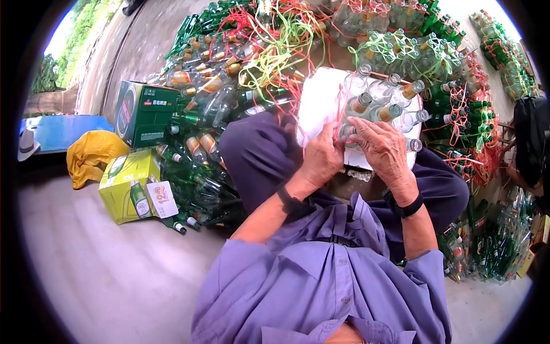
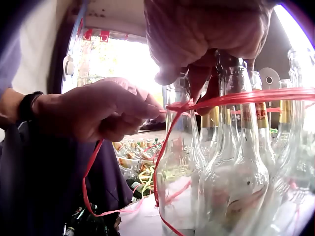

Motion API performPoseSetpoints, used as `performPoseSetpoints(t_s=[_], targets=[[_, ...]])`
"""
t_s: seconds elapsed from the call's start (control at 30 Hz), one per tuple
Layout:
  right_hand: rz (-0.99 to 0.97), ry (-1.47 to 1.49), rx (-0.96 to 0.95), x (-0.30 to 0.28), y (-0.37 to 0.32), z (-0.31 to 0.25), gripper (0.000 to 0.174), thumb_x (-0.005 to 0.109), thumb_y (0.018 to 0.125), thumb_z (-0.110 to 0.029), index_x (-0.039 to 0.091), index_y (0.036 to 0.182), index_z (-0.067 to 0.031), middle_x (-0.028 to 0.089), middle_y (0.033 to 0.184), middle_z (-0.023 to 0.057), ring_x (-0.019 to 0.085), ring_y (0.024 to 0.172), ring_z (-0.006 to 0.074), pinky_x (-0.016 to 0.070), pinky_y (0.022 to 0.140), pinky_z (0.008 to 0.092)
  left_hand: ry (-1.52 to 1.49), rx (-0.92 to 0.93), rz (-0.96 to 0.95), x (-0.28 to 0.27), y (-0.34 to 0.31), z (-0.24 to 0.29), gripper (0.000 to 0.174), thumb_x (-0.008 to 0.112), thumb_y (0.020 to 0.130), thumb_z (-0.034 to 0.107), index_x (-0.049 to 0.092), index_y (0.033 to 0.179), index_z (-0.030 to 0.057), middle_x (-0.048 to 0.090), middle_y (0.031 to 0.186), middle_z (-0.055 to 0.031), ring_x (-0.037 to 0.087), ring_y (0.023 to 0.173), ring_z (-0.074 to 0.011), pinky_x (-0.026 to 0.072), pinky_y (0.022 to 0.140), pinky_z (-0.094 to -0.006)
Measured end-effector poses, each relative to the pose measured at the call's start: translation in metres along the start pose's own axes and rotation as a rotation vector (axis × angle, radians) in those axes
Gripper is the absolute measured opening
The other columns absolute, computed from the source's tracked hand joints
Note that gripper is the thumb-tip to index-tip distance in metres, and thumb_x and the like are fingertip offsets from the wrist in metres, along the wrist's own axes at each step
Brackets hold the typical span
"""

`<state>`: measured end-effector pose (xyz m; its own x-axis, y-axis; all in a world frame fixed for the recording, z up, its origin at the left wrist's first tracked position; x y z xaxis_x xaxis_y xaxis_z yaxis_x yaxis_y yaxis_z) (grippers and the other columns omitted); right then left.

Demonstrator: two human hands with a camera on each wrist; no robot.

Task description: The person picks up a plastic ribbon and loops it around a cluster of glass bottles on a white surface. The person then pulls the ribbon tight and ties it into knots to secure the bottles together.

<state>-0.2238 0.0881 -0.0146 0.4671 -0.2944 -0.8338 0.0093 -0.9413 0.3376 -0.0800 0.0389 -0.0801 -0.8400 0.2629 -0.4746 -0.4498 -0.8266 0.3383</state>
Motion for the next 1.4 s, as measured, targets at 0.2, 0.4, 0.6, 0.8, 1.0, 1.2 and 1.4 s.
performPoseSetpoints(t_s=[0.2,0.4,0.6,0.8,1.0,1.2,1.4], targets=[[-0.010,0.016,0.006,0.002,0.000,0.002,0.040,0.070,0.082,-0.024,0.064,0.121,-0.0138,0.072,0.106,0.0028,0.065,0.079,0.0230,0.0500,0.071,0.0366,-0.078,-0.209,-0.022,-0.024,0.016,-0.003,0.015,0.066,0.091,0.007,0.060,0.080,-0.0004,0.060,0.073,-0.0096,0.052,0.062,-0.0122,0.0416,0.055,-0.0282],[0.014,-0.024,0.007,0.005,0.001,0.002,0.036,0.069,0.084,-0.022,0.064,0.119,-0.0150,0.072,0.105,0.0017,0.067,0.079,0.0218,0.0500,0.070,0.0362,-0.429,0.061,0.030,-0.041,0.054,0.023,0.018,0.061,0.095,0.011,0.056,0.081,0.0024,0.066,0.110,-0.0117,0.057,0.116,-0.0229,0.0411,0.097,-0.0329],[0.037,-0.036,0.020,0.004,0.003,0.001,0.033,0.070,0.084,-0.022,0.064,0.116,-0.0155,0.072,0.103,0.0015,0.067,0.078,0.0222,0.0503,0.068,0.0362,-0.977,-0.163,0.024,-0.020,0.070,0.006,0.032,0.054,0.100,0.021,0.049,0.073,0.0057,0.063,0.080,-0.0108,0.061,0.103,-0.0282,0.0407,0.095,-0.0385],[0.048,0.000,0.034,0.004,0.002,0.005,0.034,0.071,0.082,-0.024,0.065,0.115,-0.0154,0.072,0.103,0.0022,0.068,0.078,0.0227,0.0507,0.067,0.0365,-1.357,-0.461,0.050,-0.002,0.064,-0.018,0.035,0.053,0.097,0.023,0.040,0.067,0.0097,0.041,0.062,-0.0035,0.047,0.067,-0.0199,0.0368,0.058,-0.0312],[0.010,0.004,0.065,0.006,0.000,0.007,0.038,0.072,0.081,-0.026,0.066,0.116,-0.0157,0.072,0.104,0.0029,0.068,0.078,0.0242,0.0511,0.066,0.0372,-1.342,-0.679,0.064,0.019,0.052,-0.021,0.029,0.046,0.099,0.019,0.040,0.072,0.0102,0.039,0.060,-0.0018,0.044,0.057,-0.0159,0.0314,0.046,-0.0275],[0.009,0.015,0.081,0.006,0.001,0.007,0.037,0.072,0.081,-0.027,0.067,0.116,-0.0158,0.072,0.105,0.0042,0.068,0.078,0.0253,0.0517,0.065,0.0383,-1.334,-0.751,0.025,0.028,0.050,-0.026,0.030,0.047,0.100,0.023,0.040,0.073,0.0110,0.038,0.060,-0.0001,0.039,0.054,-0.0126,0.0307,0.046,-0.0255],[0.019,0.033,0.109,0.003,0.001,0.008,0.037,0.071,0.083,-0.029,0.067,0.117,-0.0153,0.073,0.101,0.0059,0.067,0.078,0.0266,0.0523,0.065,0.0391,-1.176,-0.702,-0.082,0.024,0.054,-0.025,0.018,0.051,0.100,0.021,0.049,0.088,0.0074,0.038,0.061,0.0029,0.035,0.051,-0.0058,0.0261,0.044,-0.0212]])
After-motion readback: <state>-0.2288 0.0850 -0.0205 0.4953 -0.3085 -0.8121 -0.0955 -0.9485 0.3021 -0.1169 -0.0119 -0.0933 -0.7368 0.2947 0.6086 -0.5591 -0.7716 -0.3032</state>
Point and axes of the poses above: each hand's wrist, its own y-axis towards the middle knuckle, its own x-axis out of the palm, z = x × y, the point moved 4 cm from there along y, towards the middle knuckle
